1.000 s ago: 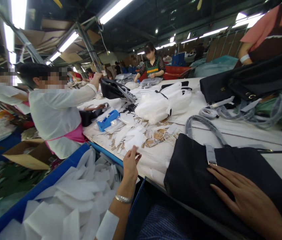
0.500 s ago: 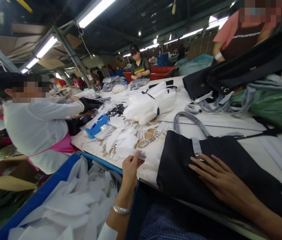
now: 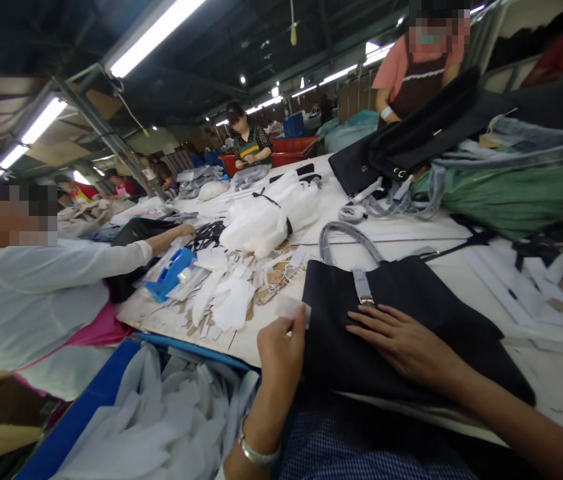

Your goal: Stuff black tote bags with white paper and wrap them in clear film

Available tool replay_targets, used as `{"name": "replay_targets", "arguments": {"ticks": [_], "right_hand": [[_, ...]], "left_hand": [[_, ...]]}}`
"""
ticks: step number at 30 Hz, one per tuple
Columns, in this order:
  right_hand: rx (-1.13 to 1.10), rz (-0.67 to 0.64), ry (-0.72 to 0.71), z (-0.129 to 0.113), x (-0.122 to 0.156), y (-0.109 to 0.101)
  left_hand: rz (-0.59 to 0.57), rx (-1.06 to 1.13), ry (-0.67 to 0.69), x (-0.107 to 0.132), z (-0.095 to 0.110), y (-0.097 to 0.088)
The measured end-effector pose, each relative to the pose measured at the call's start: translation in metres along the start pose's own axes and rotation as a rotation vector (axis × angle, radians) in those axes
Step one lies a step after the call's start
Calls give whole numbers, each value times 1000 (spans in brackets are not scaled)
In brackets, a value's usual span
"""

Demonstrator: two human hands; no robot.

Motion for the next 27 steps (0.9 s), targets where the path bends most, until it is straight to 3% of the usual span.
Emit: {"name": "replay_targets", "arguments": {"ticks": [5, 9, 12, 14, 18, 20, 23, 27], "right_hand": [[-145, 34, 48, -6, 0, -6], [-107, 64, 48, -3, -2, -4], [-143, 162, 99, -8, 8, -18], [-264, 327, 274, -9, 29, -40], [-811, 823, 1069, 15, 116, -67], [-1005, 958, 1313, 24, 151, -68], [-1156, 984, 1410, 38, 169, -66], [-1303, 1011, 1439, 58, 159, -58]], "left_hand": [[-136, -28, 209, 29, 1, 50], [-292, -242, 600, 46, -2, 78], [-370, -315, 820, 54, -3, 86], [-401, -351, 892, 56, -5, 88], [-414, -355, 959, 57, -10, 91], [-404, -325, 959, 56, -11, 92], [-371, -294, 945, 55, -12, 92], [-370, -265, 967, 57, -12, 92]]}}
Point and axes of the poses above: each hand's wrist, its own x-axis away from the middle knuckle, its own y-axis out of the palm, z = x × y, the point moved 5 cm from there along -x, towards the middle knuckle, and after that the axes turned 3 degrees about z, right-handed, at the moved point
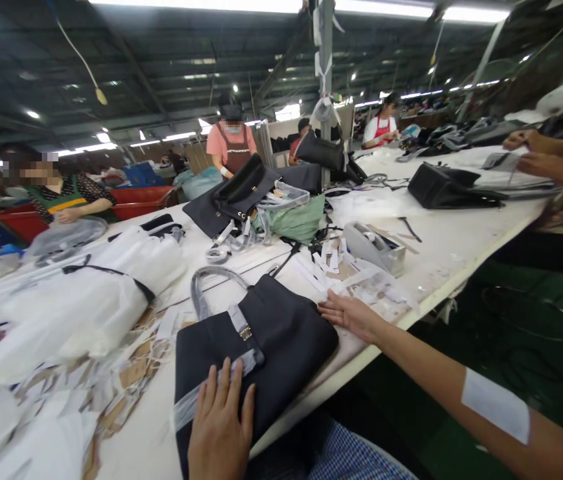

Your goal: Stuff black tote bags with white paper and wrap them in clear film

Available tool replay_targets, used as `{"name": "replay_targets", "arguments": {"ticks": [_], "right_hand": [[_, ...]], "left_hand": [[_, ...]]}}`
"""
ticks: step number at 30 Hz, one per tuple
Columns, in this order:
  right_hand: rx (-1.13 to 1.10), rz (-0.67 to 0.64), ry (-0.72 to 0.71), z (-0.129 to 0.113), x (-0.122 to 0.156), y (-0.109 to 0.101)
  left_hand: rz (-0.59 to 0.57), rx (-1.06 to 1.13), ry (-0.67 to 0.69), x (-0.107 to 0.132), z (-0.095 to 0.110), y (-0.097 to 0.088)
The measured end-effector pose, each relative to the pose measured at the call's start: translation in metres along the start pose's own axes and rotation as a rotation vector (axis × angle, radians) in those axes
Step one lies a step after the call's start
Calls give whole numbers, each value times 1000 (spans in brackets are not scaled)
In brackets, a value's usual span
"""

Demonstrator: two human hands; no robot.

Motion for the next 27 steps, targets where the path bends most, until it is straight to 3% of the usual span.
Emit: {"name": "replay_targets", "arguments": {"ticks": [5, 10, 14, 19, 25, 27], "right_hand": [[0, 36, -25, -1, -20, 15], [81, 0, -105, -7, -23, 20], [182, 36, -286, -29, -27, 11], [351, 127, -439, -66, -32, -12], [516, -22, -377, -84, -26, -11], [504, -13, -333, -87, -30, -12]], "left_hand": [[32, 45, -38, 2, -2, 1], [50, 69, -39, 4, -3, 4], [99, 71, -4, 6, -10, 7], [74, 13, 108, 8, -17, 11], [75, -29, 100, 7, -13, 6], [73, -35, 87, 6, -11, 5]]}}
Point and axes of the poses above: each hand's wrist, its own x-axis away from the middle knuckle, its own y-axis out of the palm, z = x × y, the point moved 5 cm from there along -x, towards the middle knuckle, and after that the axes turned 3 degrees about z, right-handed, at the moved point
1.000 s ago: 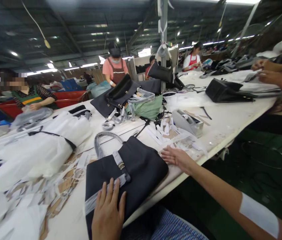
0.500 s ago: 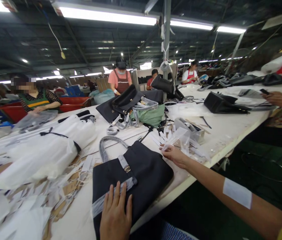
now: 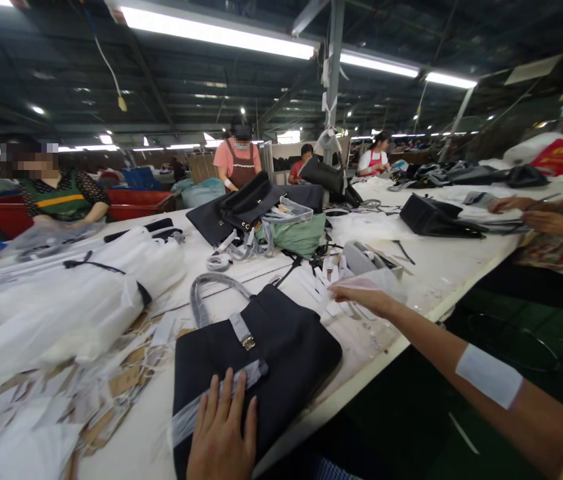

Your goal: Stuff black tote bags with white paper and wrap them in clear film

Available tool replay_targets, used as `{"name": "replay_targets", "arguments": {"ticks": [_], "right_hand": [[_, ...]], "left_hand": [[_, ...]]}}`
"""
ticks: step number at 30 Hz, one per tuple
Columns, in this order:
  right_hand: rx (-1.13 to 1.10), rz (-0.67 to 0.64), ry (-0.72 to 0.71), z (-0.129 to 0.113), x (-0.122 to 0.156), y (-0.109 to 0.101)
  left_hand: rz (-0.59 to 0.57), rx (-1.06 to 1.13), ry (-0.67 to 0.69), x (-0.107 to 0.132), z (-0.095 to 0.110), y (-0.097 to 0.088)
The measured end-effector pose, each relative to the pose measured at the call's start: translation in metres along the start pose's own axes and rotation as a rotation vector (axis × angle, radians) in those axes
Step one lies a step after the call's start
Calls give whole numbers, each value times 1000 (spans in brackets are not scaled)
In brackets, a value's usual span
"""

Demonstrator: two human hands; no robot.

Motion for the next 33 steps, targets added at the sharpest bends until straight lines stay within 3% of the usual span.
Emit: {"name": "replay_targets", "arguments": {"ticks": [7, 12, 15, 18, 27, 33], "right_hand": [[-94, 157, 63, 0, -15, -17], [-66, -9, 174, 20, 12, 13], [-109, -53, 123, 28, 24, 32], [-159, -26, 64, 34, 20, 38], [-230, 200, 4, 39, 3, 8], [-250, 372, -13, 36, -4, -20]], "left_hand": [[-4, -2, -47, -5, 5, -7], [64, -75, -117, -12, 11, -12], [65, -114, -112, -14, 13, -13], [71, -136, -86, -15, 13, -13], [36, -179, -6, -10, 8, -6], [22, -100, -46, -7, 3, -3]]}}
Point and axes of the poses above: each hand's wrist, its own x-axis away from the middle knuckle, its own y-axis out of the palm, z = x × y, the point moved 5 cm from there along -x, towards the middle knuckle, and after that the axes turned 3 degrees about z, right-handed, at the moved point
